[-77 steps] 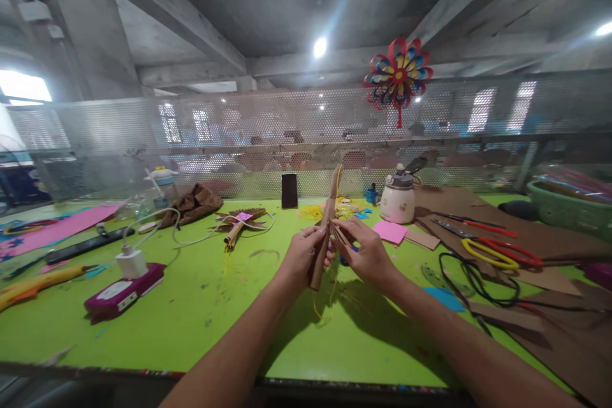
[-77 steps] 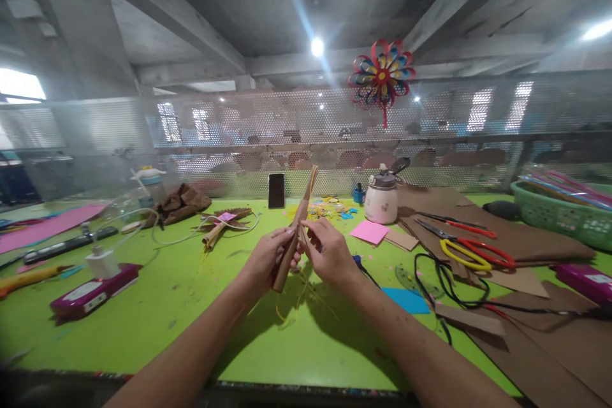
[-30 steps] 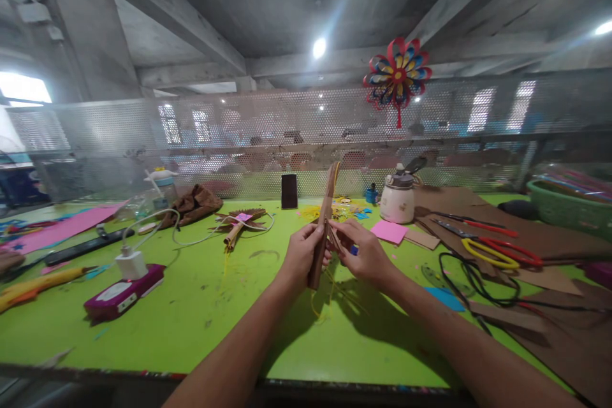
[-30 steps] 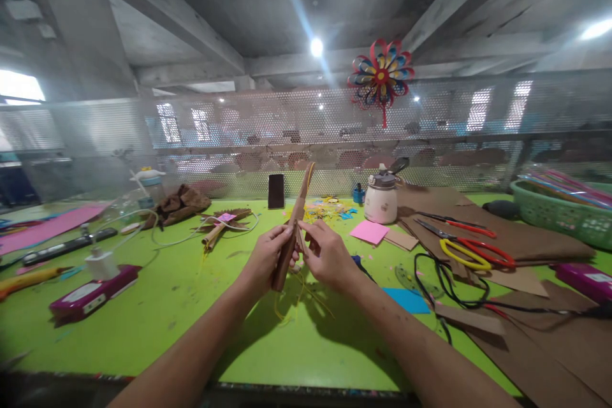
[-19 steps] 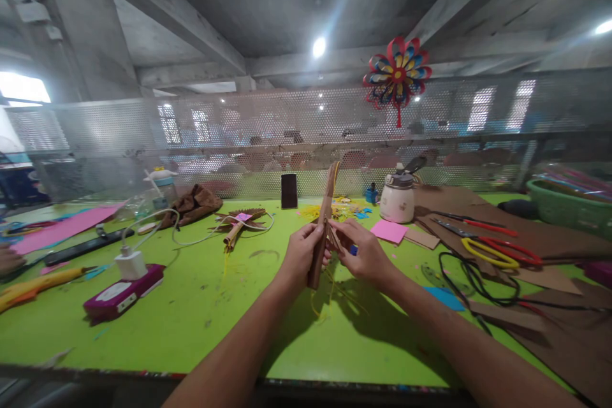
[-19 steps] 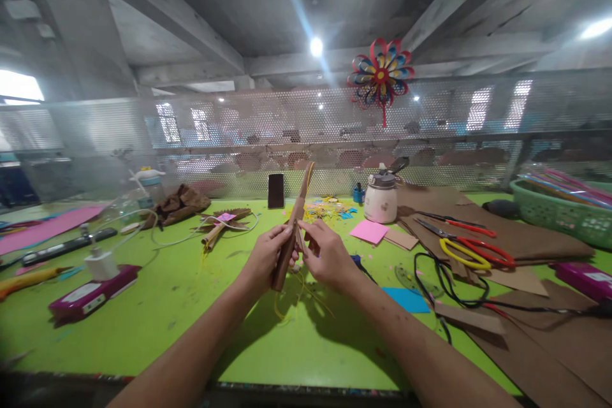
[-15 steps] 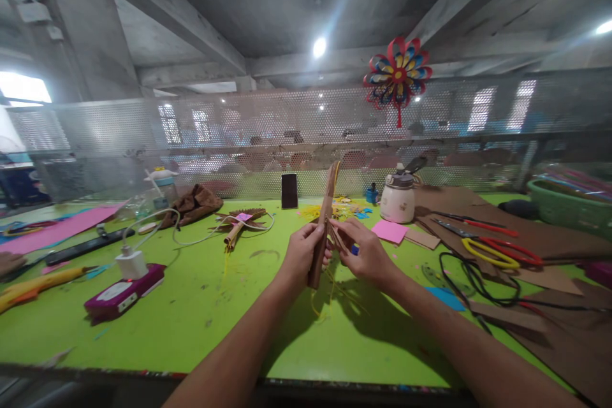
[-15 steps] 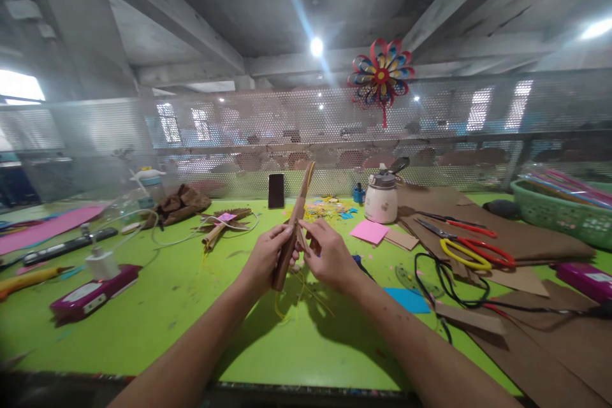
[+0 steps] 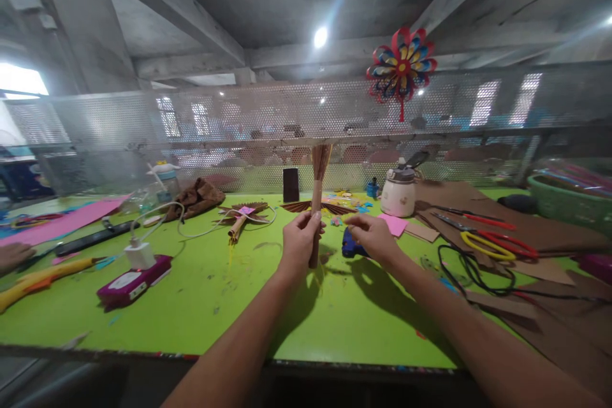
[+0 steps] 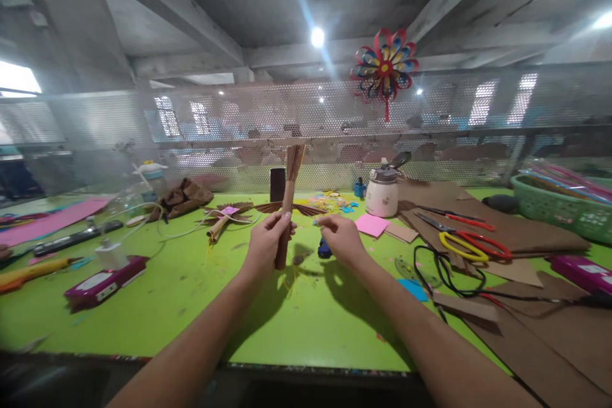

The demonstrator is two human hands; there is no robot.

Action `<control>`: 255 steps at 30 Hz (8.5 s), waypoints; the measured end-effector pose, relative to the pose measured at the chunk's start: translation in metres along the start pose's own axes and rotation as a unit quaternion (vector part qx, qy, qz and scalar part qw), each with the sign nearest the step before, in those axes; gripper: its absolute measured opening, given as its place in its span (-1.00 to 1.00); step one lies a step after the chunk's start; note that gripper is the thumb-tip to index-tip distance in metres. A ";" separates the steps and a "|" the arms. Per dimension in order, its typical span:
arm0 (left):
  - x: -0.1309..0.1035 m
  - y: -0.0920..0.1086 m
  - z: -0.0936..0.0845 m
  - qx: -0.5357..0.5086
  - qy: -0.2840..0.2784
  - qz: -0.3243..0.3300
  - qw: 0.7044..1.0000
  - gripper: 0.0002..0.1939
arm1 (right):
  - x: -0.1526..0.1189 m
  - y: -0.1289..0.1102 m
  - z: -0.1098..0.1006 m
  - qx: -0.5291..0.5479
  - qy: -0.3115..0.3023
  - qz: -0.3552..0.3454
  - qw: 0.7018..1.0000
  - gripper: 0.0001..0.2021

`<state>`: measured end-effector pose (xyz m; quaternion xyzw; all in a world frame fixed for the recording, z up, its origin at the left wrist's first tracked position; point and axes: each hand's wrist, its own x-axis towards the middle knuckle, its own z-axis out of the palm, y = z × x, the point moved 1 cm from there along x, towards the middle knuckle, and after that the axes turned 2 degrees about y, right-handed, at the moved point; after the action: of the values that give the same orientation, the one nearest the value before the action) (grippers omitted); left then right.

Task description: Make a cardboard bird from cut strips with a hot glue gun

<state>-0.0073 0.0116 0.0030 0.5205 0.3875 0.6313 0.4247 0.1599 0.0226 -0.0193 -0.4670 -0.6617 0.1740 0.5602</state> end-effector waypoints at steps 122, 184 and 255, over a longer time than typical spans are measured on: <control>0.007 -0.026 -0.015 -0.107 0.008 -0.269 0.957 -0.83 | 0.004 -0.018 -0.066 0.273 -0.144 0.151 0.939 -0.66; -0.016 -0.006 -0.011 -0.079 -0.149 -0.228 0.959 -0.70 | -0.016 -0.043 -0.047 0.037 -0.218 0.059 0.974 -0.66; -0.017 -0.003 -0.013 -0.076 -0.142 -0.226 0.961 -0.74 | -0.020 -0.049 -0.046 0.016 -0.201 0.082 0.976 -0.58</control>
<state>-0.0182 -0.0039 -0.0070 0.4700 0.3813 0.4658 0.6455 0.1796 -0.0321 0.0208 -0.4661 -0.7172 0.3204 0.4070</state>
